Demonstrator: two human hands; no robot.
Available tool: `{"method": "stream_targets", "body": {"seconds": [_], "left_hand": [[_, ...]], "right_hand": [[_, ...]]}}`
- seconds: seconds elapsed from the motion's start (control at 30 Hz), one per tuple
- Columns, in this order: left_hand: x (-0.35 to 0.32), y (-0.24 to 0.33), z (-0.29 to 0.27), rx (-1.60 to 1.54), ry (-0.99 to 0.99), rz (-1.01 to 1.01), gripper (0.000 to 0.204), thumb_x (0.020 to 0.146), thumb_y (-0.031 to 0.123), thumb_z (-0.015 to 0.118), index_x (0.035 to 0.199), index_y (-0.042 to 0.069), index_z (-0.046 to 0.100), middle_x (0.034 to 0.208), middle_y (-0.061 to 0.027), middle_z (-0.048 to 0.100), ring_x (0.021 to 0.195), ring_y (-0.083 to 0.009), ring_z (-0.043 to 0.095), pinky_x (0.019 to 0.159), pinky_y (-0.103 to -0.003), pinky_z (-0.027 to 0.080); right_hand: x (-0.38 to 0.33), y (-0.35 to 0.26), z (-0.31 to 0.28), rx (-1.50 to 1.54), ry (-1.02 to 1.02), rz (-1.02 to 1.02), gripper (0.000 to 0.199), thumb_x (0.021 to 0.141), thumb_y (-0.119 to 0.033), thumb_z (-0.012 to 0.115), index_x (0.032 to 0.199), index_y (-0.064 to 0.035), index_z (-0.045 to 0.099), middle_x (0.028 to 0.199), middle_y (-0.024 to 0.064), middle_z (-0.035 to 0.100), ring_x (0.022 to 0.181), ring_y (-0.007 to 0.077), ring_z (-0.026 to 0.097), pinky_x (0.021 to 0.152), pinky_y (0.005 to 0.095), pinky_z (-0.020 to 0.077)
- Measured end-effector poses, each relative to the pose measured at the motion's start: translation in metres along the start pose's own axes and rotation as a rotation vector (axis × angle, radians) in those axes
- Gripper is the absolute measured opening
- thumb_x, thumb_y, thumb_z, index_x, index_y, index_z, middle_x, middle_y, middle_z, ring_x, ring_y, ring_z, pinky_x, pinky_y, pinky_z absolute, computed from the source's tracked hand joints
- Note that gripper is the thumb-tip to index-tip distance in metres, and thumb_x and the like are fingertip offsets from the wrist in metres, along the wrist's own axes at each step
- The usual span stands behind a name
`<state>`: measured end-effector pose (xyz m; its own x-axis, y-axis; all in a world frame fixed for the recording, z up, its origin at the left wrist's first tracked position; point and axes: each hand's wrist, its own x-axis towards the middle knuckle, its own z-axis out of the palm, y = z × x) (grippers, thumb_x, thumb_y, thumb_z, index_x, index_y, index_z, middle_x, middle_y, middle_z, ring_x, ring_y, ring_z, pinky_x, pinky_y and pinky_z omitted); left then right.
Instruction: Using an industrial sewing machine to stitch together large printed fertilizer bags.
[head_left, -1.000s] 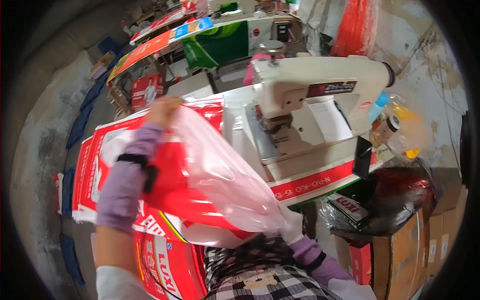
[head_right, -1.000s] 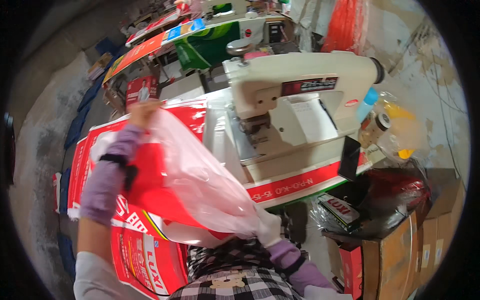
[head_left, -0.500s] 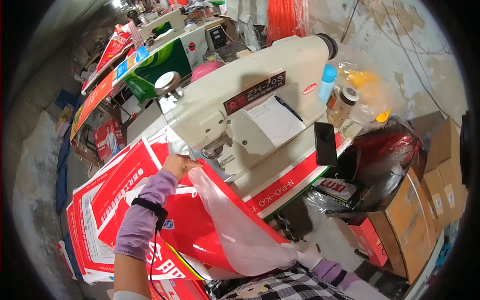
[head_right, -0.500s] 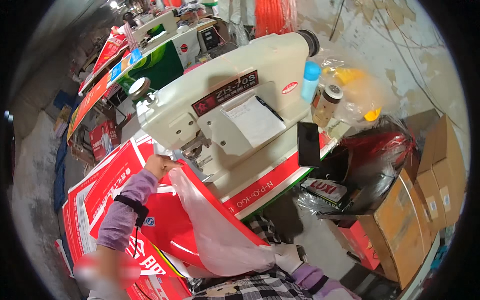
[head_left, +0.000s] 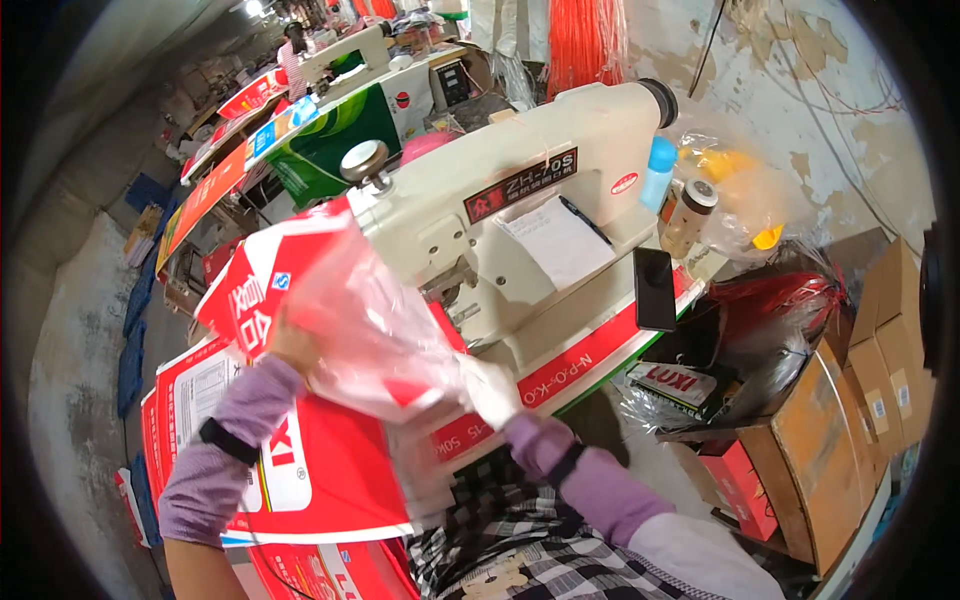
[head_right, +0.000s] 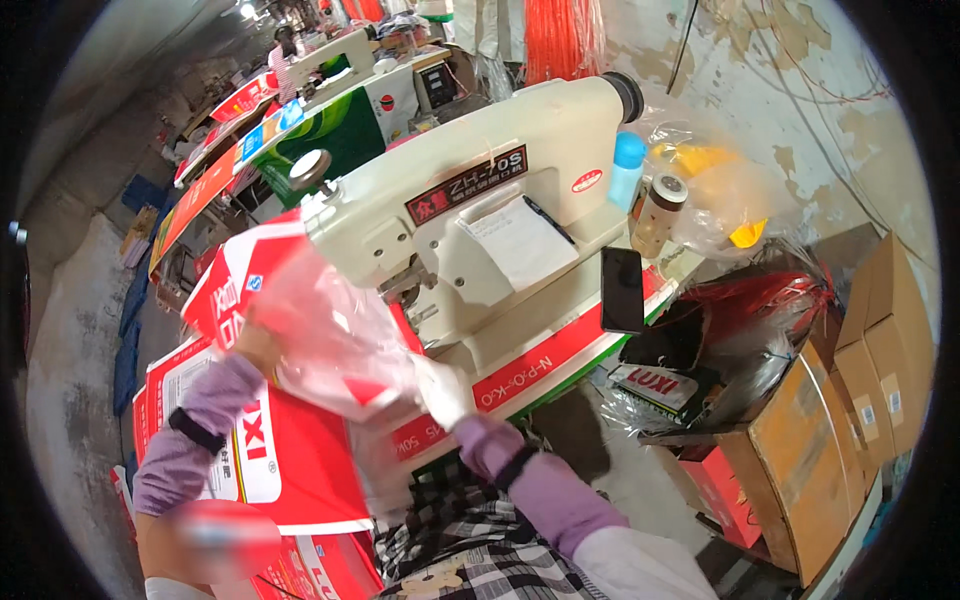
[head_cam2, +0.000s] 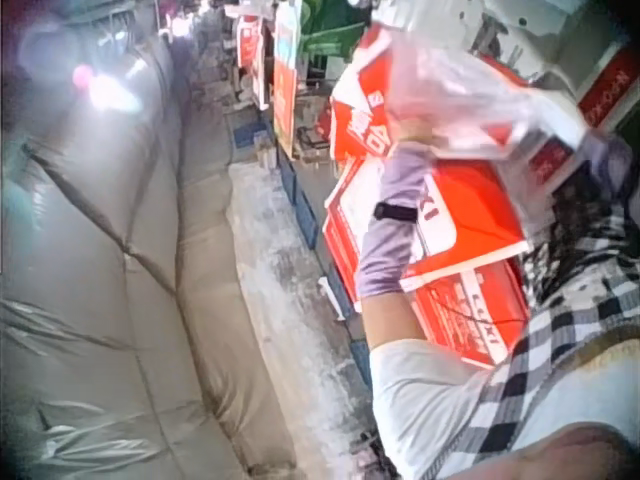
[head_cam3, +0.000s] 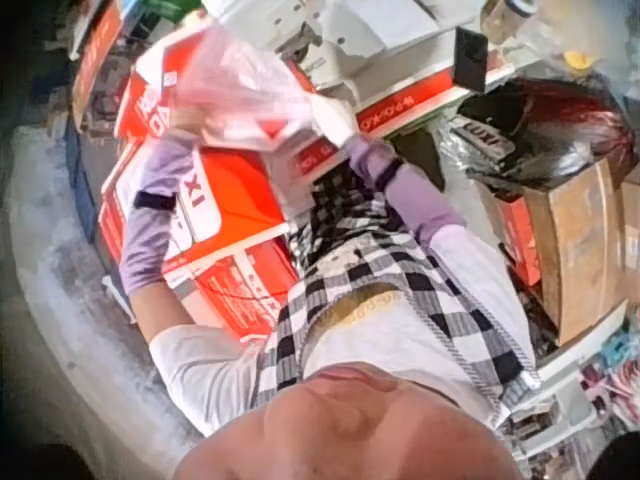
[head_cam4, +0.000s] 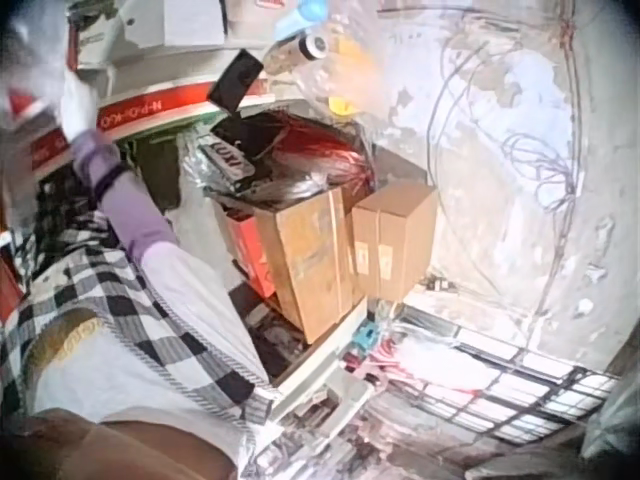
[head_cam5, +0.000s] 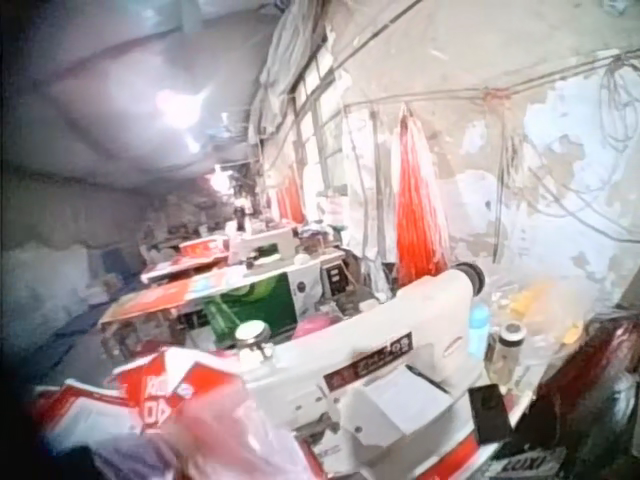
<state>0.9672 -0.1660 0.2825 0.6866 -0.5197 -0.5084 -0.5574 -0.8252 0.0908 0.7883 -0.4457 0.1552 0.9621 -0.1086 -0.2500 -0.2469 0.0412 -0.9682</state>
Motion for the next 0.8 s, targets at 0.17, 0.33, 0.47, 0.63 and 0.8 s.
{"method": "stream_targets", "body": {"seconds": [0.17,0.33,0.47,0.63,0.8], "left_hand": [[-0.1,0.099,0.079,0.373,0.564,0.631,0.027,0.09,0.032,0.058,0.1,0.007,0.064,0.092,-0.0145,0.065,0.086,-0.0249,0.064,0.061,-0.042,0.05],[-0.155,0.174,0.166,-1.621,-0.105,-0.165,0.028,0.098,0.026,0.052,0.099,0.0,0.064,0.082,-0.0007,0.064,0.068,-0.0125,0.061,0.068,-0.03,0.051],[-0.157,0.202,0.123,-1.489,-0.052,-0.07,0.019,0.095,0.021,0.054,0.097,0.004,0.063,0.088,-0.0046,0.065,0.079,-0.0154,0.061,0.071,-0.027,0.047],[-0.133,0.246,0.071,0.334,0.377,0.661,0.018,0.06,0.016,0.06,0.074,0.005,0.066,0.08,-0.0068,0.061,0.083,-0.024,0.06,0.083,-0.037,0.051],[-0.094,0.26,0.079,0.395,-0.215,0.765,0.016,0.068,0.028,0.065,0.07,0.013,0.07,0.067,-0.0078,0.063,0.073,-0.0267,0.063,0.076,-0.039,0.051]], "right_hand": [[0.038,0.084,-0.003,0.48,0.12,-0.11,0.034,0.095,-0.011,0.047,0.128,-0.0059,0.056,0.102,0.0073,0.064,0.08,0.0149,0.062,0.068,0.03,0.0531],[-0.087,0.064,0.121,0.678,-0.206,-0.183,0.033,0.098,-0.019,0.048,0.127,-0.0041,0.051,0.116,0.0046,0.06,0.103,0.0137,0.056,0.09,0.0315,0.0479],[-0.082,0.003,0.035,1.361,-0.442,0.035,0.044,0.103,-0.033,0.035,0.133,-0.0028,0.046,0.125,0.0073,0.057,0.114,0.018,0.055,0.101,0.0328,0.0416],[-0.064,0.013,0.03,0.901,-0.121,0.026,0.05,0.1,-0.034,0.04,0.138,-0.0023,0.039,0.118,0.0118,0.06,0.105,0.0216,0.059,0.092,0.0338,0.0457],[-0.047,0.031,0.041,-0.082,0.155,-0.247,0.064,0.087,-0.025,0.049,0.143,-0.0032,0.027,0.09,0.0287,0.063,0.078,0.0395,0.065,0.07,0.0484,0.0495]]}}
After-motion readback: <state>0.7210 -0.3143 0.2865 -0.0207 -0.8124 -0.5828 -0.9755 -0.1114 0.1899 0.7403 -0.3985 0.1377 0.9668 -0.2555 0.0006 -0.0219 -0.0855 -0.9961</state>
